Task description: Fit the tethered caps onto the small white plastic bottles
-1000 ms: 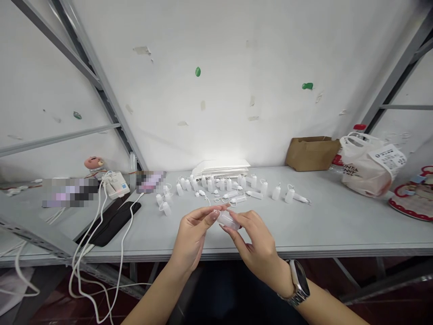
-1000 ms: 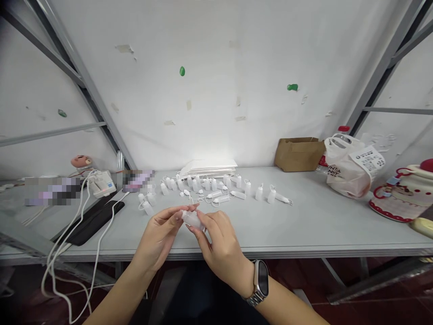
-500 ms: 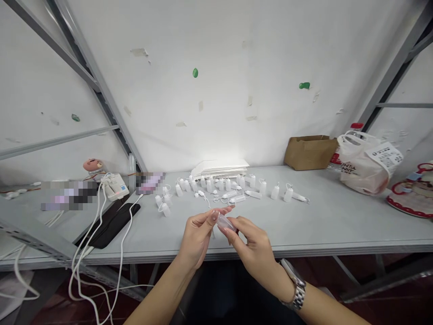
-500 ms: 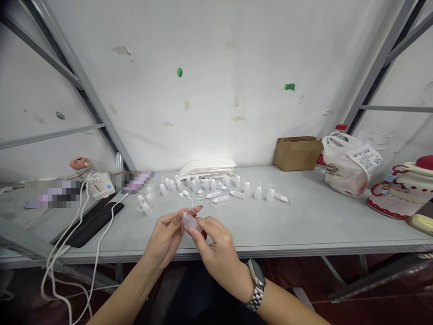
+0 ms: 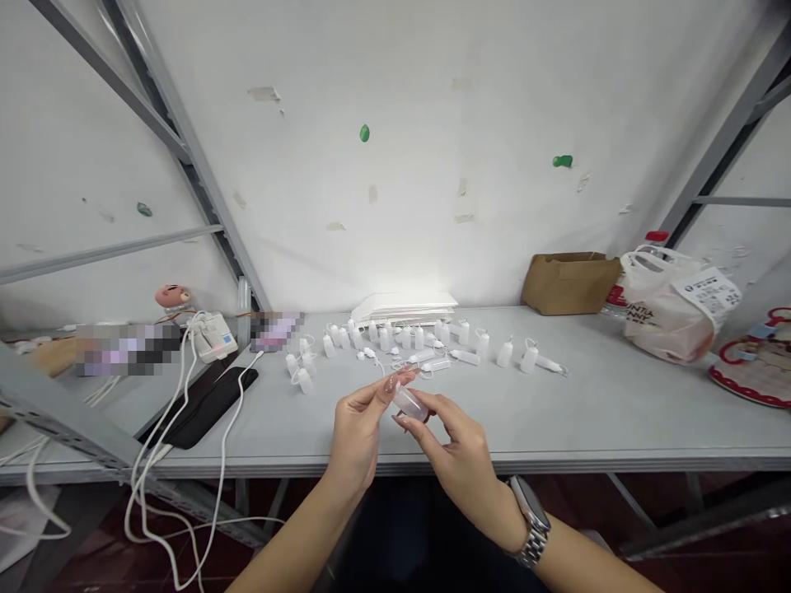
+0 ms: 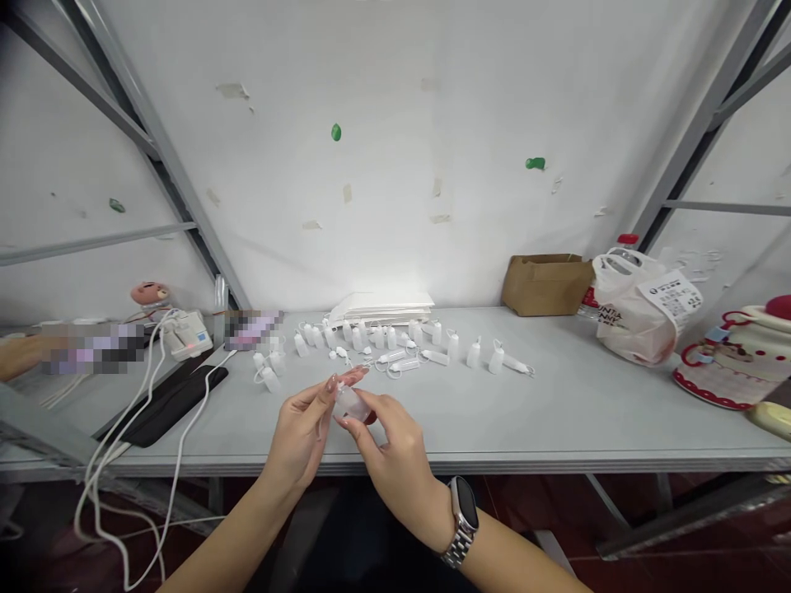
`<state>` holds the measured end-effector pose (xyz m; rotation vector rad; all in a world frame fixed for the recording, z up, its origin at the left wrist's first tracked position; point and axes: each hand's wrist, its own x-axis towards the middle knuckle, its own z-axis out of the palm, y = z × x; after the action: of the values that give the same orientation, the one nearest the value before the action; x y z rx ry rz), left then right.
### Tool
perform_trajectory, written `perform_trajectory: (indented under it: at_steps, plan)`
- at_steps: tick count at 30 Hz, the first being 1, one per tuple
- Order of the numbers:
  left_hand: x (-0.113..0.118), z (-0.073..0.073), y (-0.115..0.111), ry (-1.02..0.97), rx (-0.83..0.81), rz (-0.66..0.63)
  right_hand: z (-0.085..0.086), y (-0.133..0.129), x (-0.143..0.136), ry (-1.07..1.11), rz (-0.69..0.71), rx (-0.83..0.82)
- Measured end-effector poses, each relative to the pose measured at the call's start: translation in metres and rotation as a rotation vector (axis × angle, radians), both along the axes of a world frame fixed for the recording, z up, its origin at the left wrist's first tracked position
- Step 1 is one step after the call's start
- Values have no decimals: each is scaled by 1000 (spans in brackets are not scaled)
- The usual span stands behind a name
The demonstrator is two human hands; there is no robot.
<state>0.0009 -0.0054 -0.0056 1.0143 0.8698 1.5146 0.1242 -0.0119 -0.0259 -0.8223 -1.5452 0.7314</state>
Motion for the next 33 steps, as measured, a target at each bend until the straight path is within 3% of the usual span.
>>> perform_trajectory:
  at_steps: [4,12,15,18,22,25,29,33]
  plan:
    - [2,-1,-1,-126,-57,-95,-5,-2,0,-142,-101,262]
    - [4,-5,-1,-226,-97,-211,-6,-6,1,-184,-114,321]
    - [5,-6,0,-207,-106,-220,-5,-6,1,-124,-58,191]
    - [5,-9,3,-193,-101,-218,1,-4,2,6,49,-73]
    - [4,-11,5,-173,-75,-207,11,3,2,294,309,-449]
    - [4,-6,4,-122,-58,-173,15,7,5,511,506,-644]
    - [2,1,0,-48,-59,-148,16,7,7,610,610,-733]
    - [4,-2,-1,-2,-4,-27,13,3,3,463,487,-605]
